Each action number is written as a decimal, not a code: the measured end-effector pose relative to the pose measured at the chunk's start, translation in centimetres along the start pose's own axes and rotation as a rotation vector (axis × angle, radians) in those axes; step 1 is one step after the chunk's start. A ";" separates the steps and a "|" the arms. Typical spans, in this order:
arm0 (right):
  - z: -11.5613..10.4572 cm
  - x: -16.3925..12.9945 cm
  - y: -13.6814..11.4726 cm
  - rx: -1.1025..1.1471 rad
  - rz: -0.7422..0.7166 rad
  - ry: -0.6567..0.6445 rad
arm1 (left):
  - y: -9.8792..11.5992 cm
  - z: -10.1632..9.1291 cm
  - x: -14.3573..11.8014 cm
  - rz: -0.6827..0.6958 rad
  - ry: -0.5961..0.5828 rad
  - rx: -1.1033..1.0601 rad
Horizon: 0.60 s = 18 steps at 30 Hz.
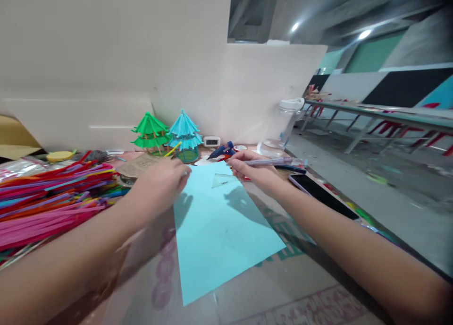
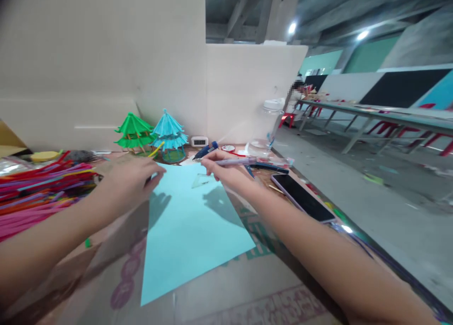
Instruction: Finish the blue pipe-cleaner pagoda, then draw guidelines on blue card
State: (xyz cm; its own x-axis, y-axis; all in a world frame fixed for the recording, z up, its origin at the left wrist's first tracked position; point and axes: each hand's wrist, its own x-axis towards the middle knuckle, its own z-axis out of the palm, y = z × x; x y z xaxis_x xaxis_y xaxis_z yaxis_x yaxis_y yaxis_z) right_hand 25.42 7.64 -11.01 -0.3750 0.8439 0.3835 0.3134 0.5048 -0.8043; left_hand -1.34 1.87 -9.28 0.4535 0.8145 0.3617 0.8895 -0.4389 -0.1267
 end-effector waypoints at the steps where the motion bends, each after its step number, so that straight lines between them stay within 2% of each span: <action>1: -0.7 0.2 0.1 -0.049 -0.015 0.002 | 0.6 0.8 -0.6 0.051 -0.013 -0.047; 4: -1.9 0.1 0.9 -0.221 -0.056 -0.025 | 1.8 3.7 -2.4 0.151 -0.041 -0.167; 8: -1.7 -0.6 2.7 -0.458 -0.087 -0.121 | 2.0 6.3 -3.5 0.166 -0.015 -0.265; 13: 0.1 -0.3 4.8 -0.615 -0.147 -0.262 | 1.8 7.1 -4.0 0.162 -0.028 -0.342; 18: 1.3 0.3 5.8 -0.740 -0.248 -0.230 | 2.0 7.4 -4.1 0.163 -0.149 -0.402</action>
State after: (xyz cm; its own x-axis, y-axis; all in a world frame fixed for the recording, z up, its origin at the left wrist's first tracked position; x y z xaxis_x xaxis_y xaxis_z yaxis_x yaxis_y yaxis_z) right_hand 26.01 10.54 -16.15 -0.6538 0.6742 0.3436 0.6631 0.7292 -0.1690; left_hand -1.06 0.43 -17.82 0.6148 0.7555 0.2262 0.7273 -0.6541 0.2078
